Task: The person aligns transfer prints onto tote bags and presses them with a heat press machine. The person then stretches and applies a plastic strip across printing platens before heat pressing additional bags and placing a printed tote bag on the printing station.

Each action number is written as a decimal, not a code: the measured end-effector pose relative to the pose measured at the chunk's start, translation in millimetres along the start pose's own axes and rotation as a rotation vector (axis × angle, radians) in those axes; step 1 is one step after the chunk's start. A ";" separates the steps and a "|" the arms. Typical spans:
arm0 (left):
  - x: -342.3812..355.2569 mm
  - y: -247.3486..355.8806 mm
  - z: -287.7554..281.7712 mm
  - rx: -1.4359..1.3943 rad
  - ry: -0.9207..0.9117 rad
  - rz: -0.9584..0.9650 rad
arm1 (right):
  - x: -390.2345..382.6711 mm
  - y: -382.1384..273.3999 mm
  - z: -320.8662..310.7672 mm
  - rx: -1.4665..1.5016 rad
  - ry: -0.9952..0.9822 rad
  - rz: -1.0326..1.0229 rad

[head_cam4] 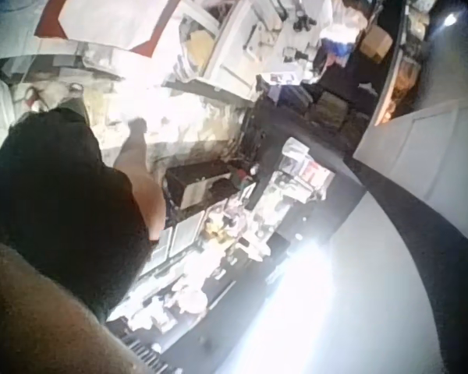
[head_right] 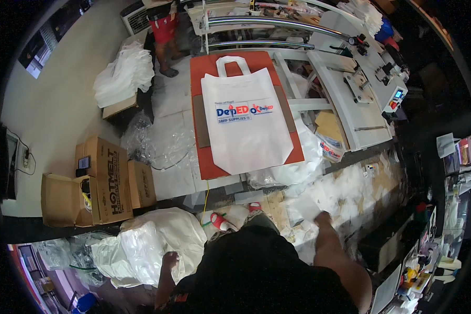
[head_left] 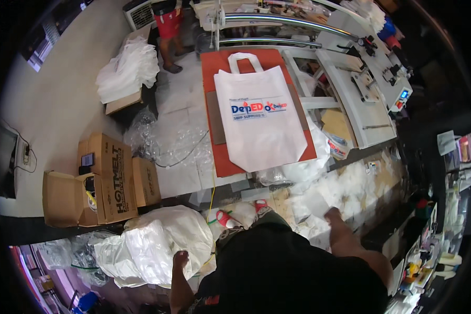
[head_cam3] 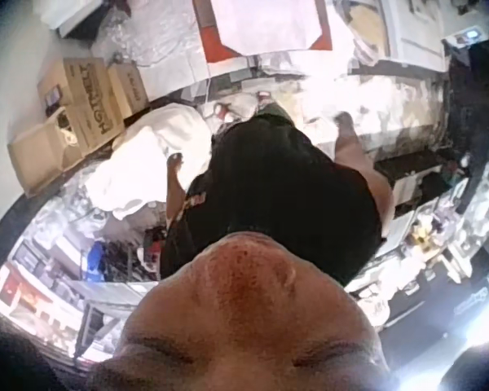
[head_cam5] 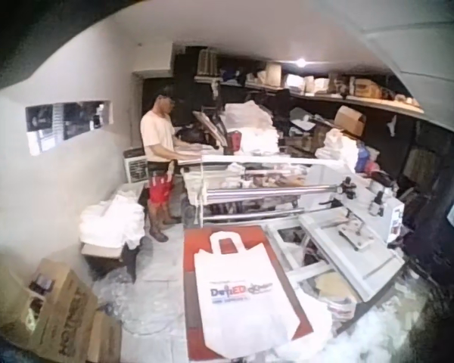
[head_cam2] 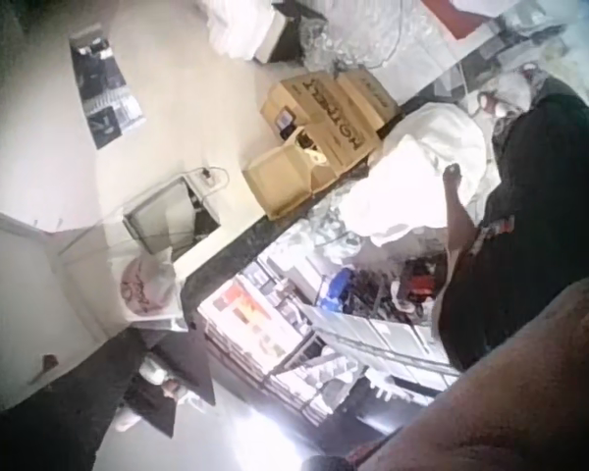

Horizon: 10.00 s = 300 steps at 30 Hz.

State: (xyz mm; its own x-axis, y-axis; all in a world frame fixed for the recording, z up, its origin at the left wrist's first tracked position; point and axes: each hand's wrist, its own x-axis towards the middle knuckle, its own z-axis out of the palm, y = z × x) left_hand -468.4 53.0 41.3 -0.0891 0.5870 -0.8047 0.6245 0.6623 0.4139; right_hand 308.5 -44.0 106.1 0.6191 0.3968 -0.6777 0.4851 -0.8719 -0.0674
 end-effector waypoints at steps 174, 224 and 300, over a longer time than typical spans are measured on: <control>-26.6 673.2 179.8 0.772 0.635 1.083 | 92.2 -441.8 -245.7 -0.125 0.725 -1.036; -24.0 560.1 138.8 -0.185 0.393 0.927 | 23.3 -254.2 -193.1 0.580 0.425 -0.733; -95.9 457.2 493.5 0.250 -0.210 0.511 | 411.2 72.7 -183.2 0.200 0.773 -0.674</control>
State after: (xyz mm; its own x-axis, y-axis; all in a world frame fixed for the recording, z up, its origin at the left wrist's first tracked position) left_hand 208.6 69.8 97.6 0.4091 0.6810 -0.6073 0.7134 0.1762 0.6782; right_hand 711.5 108.4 -43.3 0.5192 0.8323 0.1939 0.8090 -0.4055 -0.4256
